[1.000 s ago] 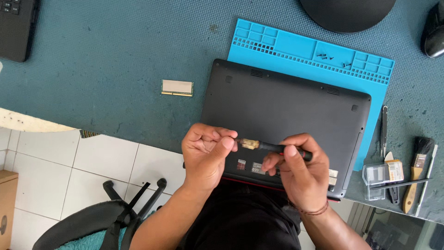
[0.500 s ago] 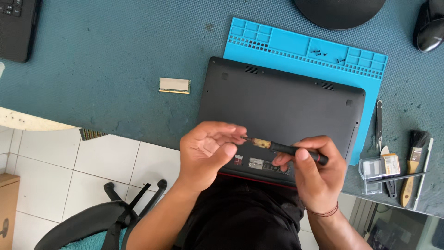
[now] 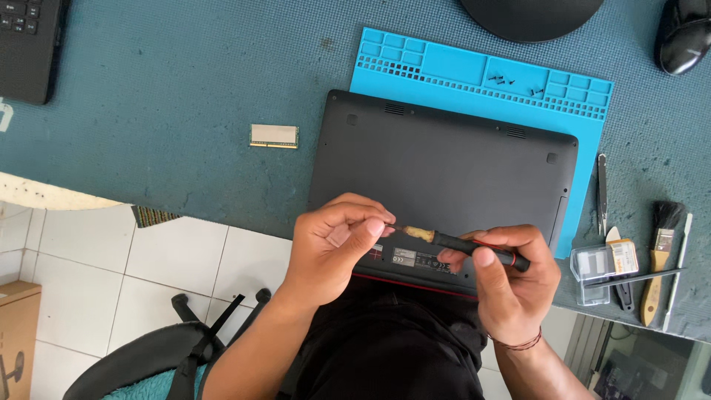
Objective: The person uses a screwdriver to tighten screws on the bottom panel of a laptop. The laptop is placed on the person's lap while they work, and they systematically secure the casing by fastening multiple screws.
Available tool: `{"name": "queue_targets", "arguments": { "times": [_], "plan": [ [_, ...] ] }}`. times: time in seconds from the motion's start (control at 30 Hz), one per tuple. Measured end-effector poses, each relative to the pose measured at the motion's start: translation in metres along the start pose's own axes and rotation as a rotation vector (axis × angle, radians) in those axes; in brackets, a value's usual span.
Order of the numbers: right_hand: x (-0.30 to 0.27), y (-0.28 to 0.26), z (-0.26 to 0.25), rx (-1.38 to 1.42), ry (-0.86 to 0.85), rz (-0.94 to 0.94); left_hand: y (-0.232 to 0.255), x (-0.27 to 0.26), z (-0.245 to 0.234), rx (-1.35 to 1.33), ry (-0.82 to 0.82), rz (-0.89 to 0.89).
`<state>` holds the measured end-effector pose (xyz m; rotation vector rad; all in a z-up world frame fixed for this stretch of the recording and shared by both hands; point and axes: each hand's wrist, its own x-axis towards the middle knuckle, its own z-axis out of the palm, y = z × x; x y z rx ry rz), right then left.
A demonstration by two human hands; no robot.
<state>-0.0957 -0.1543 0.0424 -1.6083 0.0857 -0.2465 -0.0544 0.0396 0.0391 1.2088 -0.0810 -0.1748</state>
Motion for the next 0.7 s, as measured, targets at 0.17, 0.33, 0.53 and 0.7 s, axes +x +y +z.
{"name": "queue_targets", "arguments": {
  "times": [0.17,0.33,0.53,0.7],
  "plan": [
    [-0.003,0.004,0.003,0.018,0.036,0.013,-0.021,-0.004,0.004,-0.133,0.072,-0.001],
    [0.002,-0.009,0.012,-0.185,0.05,0.011,-0.023,-0.005,0.005,-0.137,0.13,-0.035],
    [0.004,-0.007,0.013,-0.204,0.057,0.065,-0.021,-0.004,0.008,-0.059,0.167,0.031],
    [0.006,-0.001,0.008,-0.041,-0.073,0.078,-0.016,-0.003,0.006,0.068,0.185,0.08]
  ]
}}
